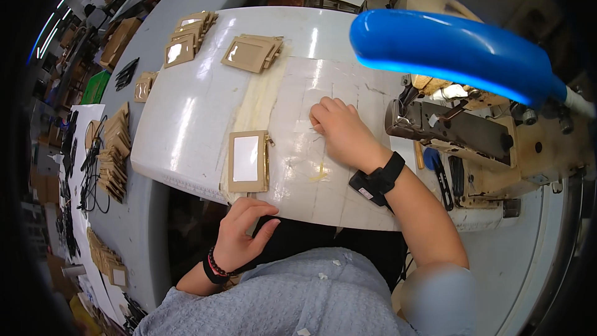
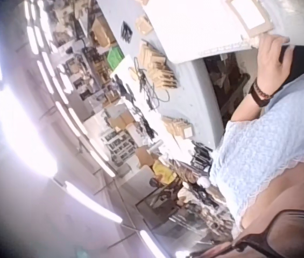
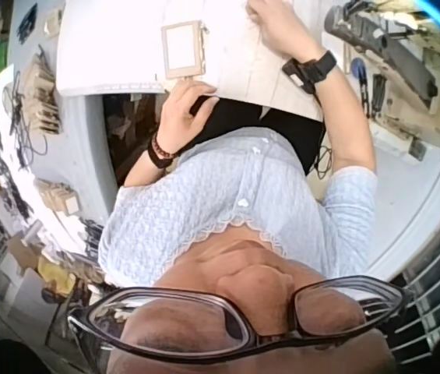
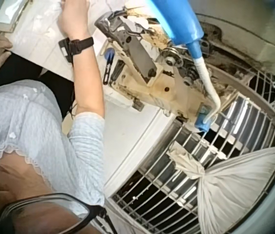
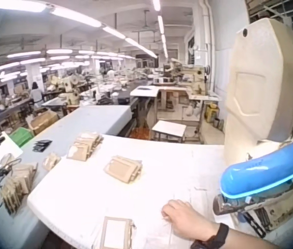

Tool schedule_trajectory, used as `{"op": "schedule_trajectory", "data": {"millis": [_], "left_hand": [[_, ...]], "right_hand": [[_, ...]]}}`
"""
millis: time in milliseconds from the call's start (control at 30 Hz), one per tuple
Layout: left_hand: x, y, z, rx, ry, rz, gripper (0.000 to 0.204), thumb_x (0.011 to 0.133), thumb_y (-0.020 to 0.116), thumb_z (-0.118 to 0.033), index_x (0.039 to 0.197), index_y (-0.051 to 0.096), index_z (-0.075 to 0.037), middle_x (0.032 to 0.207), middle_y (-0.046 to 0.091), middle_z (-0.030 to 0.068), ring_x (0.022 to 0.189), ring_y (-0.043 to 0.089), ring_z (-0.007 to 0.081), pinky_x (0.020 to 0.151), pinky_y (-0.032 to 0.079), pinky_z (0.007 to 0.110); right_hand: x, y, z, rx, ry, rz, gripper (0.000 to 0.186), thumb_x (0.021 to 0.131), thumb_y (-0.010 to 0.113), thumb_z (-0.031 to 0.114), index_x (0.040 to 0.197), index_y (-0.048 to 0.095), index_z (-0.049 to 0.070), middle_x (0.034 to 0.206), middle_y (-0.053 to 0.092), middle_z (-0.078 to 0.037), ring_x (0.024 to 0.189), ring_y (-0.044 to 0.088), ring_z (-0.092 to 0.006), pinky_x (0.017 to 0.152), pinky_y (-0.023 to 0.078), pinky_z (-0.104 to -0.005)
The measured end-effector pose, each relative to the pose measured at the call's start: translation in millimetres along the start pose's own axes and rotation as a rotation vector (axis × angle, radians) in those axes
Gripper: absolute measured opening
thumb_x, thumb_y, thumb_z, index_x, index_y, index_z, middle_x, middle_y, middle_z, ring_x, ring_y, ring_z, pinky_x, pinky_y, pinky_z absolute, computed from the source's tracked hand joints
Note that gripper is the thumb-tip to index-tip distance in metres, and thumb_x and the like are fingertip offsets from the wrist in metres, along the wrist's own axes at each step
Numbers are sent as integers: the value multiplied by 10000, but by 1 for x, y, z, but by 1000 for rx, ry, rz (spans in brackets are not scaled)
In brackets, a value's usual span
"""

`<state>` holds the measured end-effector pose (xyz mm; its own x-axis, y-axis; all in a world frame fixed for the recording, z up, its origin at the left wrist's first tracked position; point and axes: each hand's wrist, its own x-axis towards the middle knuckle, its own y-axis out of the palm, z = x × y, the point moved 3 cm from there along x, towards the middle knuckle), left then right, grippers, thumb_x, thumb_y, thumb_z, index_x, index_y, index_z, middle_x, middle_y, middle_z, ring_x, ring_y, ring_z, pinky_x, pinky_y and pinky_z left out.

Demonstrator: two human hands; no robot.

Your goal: The person is working at a sewing machine in a factory setting, handling small beige pouches with gold zippers. They manipulate the zipper pull and inspect the pouch, then use scissors to trim a thread. The person also picks up a pin from the table and handles it with their fingers.

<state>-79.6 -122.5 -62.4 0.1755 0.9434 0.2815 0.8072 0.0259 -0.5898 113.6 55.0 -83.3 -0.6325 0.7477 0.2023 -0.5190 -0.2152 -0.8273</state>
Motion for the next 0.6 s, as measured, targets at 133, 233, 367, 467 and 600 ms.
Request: {"op": "schedule_trajectory", "data": {"millis": [133, 233, 367, 467, 600], "left_hand": [[3, 7, 0, -35, 14, -27, 173, 795, 738, -12, 956, 677, -34, 930, 669, 95, 849, 635, 258, 738, 508, 329], [12, 10, -4, -49, 53, -23, 169, 792, 731, 5, 948, 673, -31, 926, 671, 98, 841, 632, 257, 730, 504, 329], [19, 14, -8, -54, 72, -22, 167, 788, 727, 16, 939, 671, -29, 924, 671, 99, 840, 630, 262, 725, 501, 330], [20, 19, -7, -69, 66, -18, 170, 786, 729, 16, 938, 671, -30, 920, 671, 98, 841, 630, 262, 722, 500, 332], [21, 29, -9, -94, 85, 4, 175, 783, 729, 19, 942, 671, -28, 916, 669, 101, 842, 631, 262, 722, 500, 331]], "right_hand": [[1, -3, -1, 88, 16, -93, 85, 862, 536, -21, 884, 505, 54, 884, 542, -97, 895, 524, -306, 799, 393, -409], [-1, -8, -2, 145, 52, -189, 87, 852, 560, -20, 884, 517, 49, 870, 569, -104, 871, 541, -318, 778, 406, -417], [-13, -20, -6, 43, 145, -290, 98, 837, 597, -13, 881, 537, 51, 872, 596, -101, 864, 559, -317, 763, 417, -419], [-22, -24, -7, 100, 216, -211, 113, 824, 620, -6, 878, 543, 57, 863, 601, -90, 865, 561, -307, 753, 415, -422], [-23, -20, 3, 53, 104, -185, 132, 819, 619, -14, 888, 543, 70, 844, 604, -62, 866, 555, -275, 780, 392, -398]]}}
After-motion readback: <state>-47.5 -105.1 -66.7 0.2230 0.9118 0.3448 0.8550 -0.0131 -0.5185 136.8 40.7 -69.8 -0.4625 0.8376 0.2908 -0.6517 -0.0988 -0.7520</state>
